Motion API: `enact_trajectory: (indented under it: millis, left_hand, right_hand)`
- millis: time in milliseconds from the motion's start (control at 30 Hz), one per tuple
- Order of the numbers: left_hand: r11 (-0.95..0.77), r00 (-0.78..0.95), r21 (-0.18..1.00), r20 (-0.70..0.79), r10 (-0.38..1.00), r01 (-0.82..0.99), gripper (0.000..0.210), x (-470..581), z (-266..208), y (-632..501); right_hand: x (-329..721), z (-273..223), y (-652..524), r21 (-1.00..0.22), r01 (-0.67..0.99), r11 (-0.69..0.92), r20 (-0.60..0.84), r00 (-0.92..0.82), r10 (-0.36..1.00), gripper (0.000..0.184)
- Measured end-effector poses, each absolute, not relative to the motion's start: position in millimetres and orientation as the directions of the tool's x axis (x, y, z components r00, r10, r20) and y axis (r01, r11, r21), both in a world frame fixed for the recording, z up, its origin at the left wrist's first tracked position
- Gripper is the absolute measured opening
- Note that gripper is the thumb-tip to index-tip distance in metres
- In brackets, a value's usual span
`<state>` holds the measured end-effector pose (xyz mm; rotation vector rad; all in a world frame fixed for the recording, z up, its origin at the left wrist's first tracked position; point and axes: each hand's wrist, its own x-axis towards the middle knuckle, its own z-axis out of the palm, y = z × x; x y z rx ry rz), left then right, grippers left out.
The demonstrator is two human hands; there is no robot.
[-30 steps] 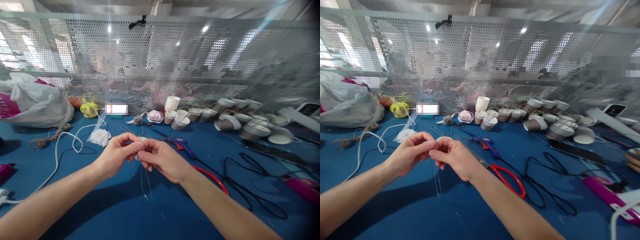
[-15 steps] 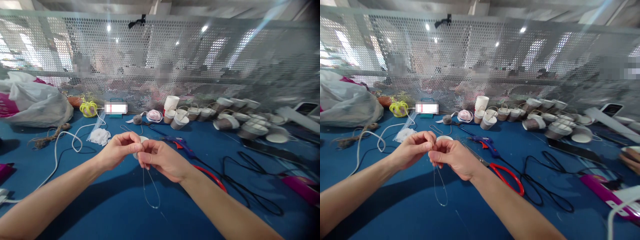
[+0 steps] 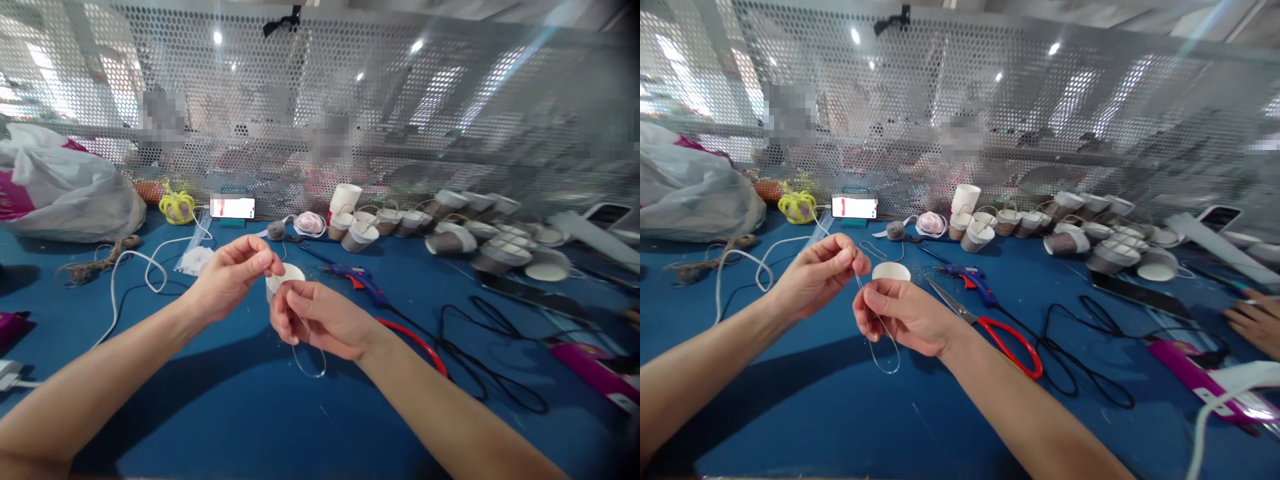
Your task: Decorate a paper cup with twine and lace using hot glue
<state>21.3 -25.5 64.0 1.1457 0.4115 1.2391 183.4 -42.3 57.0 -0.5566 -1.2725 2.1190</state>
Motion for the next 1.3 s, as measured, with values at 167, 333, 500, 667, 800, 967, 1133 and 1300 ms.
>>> enact_trajectory:
  millis: [167,333,500,667,800,967,1133,1300]
  left_hand:
    - [-0.108,0.345,0.833,0.338,0.876,-0.542,0.017,17,68,-25]
    - [-0.169,0.288,0.821,0.373,0.882,-0.545,0.015,15,72,-25]
    - [-0.211,0.227,0.835,0.366,0.903,-0.508,0.015,13,76,-23]
    - [-0.233,0.202,0.822,0.383,0.901,-0.520,0.015,13,73,-20]
    - [-0.239,0.179,0.815,0.382,0.907,-0.528,0.015,13,72,-17]
    - [-0.259,0.149,0.823,0.379,0.913,-0.506,0.016,12,72,-16]
    - [-0.256,0.142,0.831,0.368,0.919,-0.494,0.017,12,74,-16]
    - [-0.249,0.144,0.837,0.358,0.923,-0.487,0.016,13,72,-15]
  right_hand:
    - [181,55,-46,-0.875,-0.289,-0.389,-0.074,-0.714,0.696,0.024]
    - [180,51,-51,-0.869,-0.311,-0.386,-0.074,-0.688,0.722,0.025]
    - [181,48,-54,-0.877,-0.317,-0.361,-0.067,-0.664,0.745,0.025]
    - [183,45,-57,-0.883,-0.314,-0.350,-0.070,-0.648,0.758,0.025]
    - [184,43,-57,-0.873,-0.326,-0.363,-0.088,-0.627,0.774,0.023]
    - [185,40,-58,-0.854,-0.343,-0.392,-0.110,-0.616,0.780,0.022]
    - [184,38,-60,-0.839,-0.355,-0.412,-0.120,-0.619,0.776,0.022]
    - [184,37,-60,-0.837,-0.370,-0.404,-0.113,-0.605,0.788,0.022]
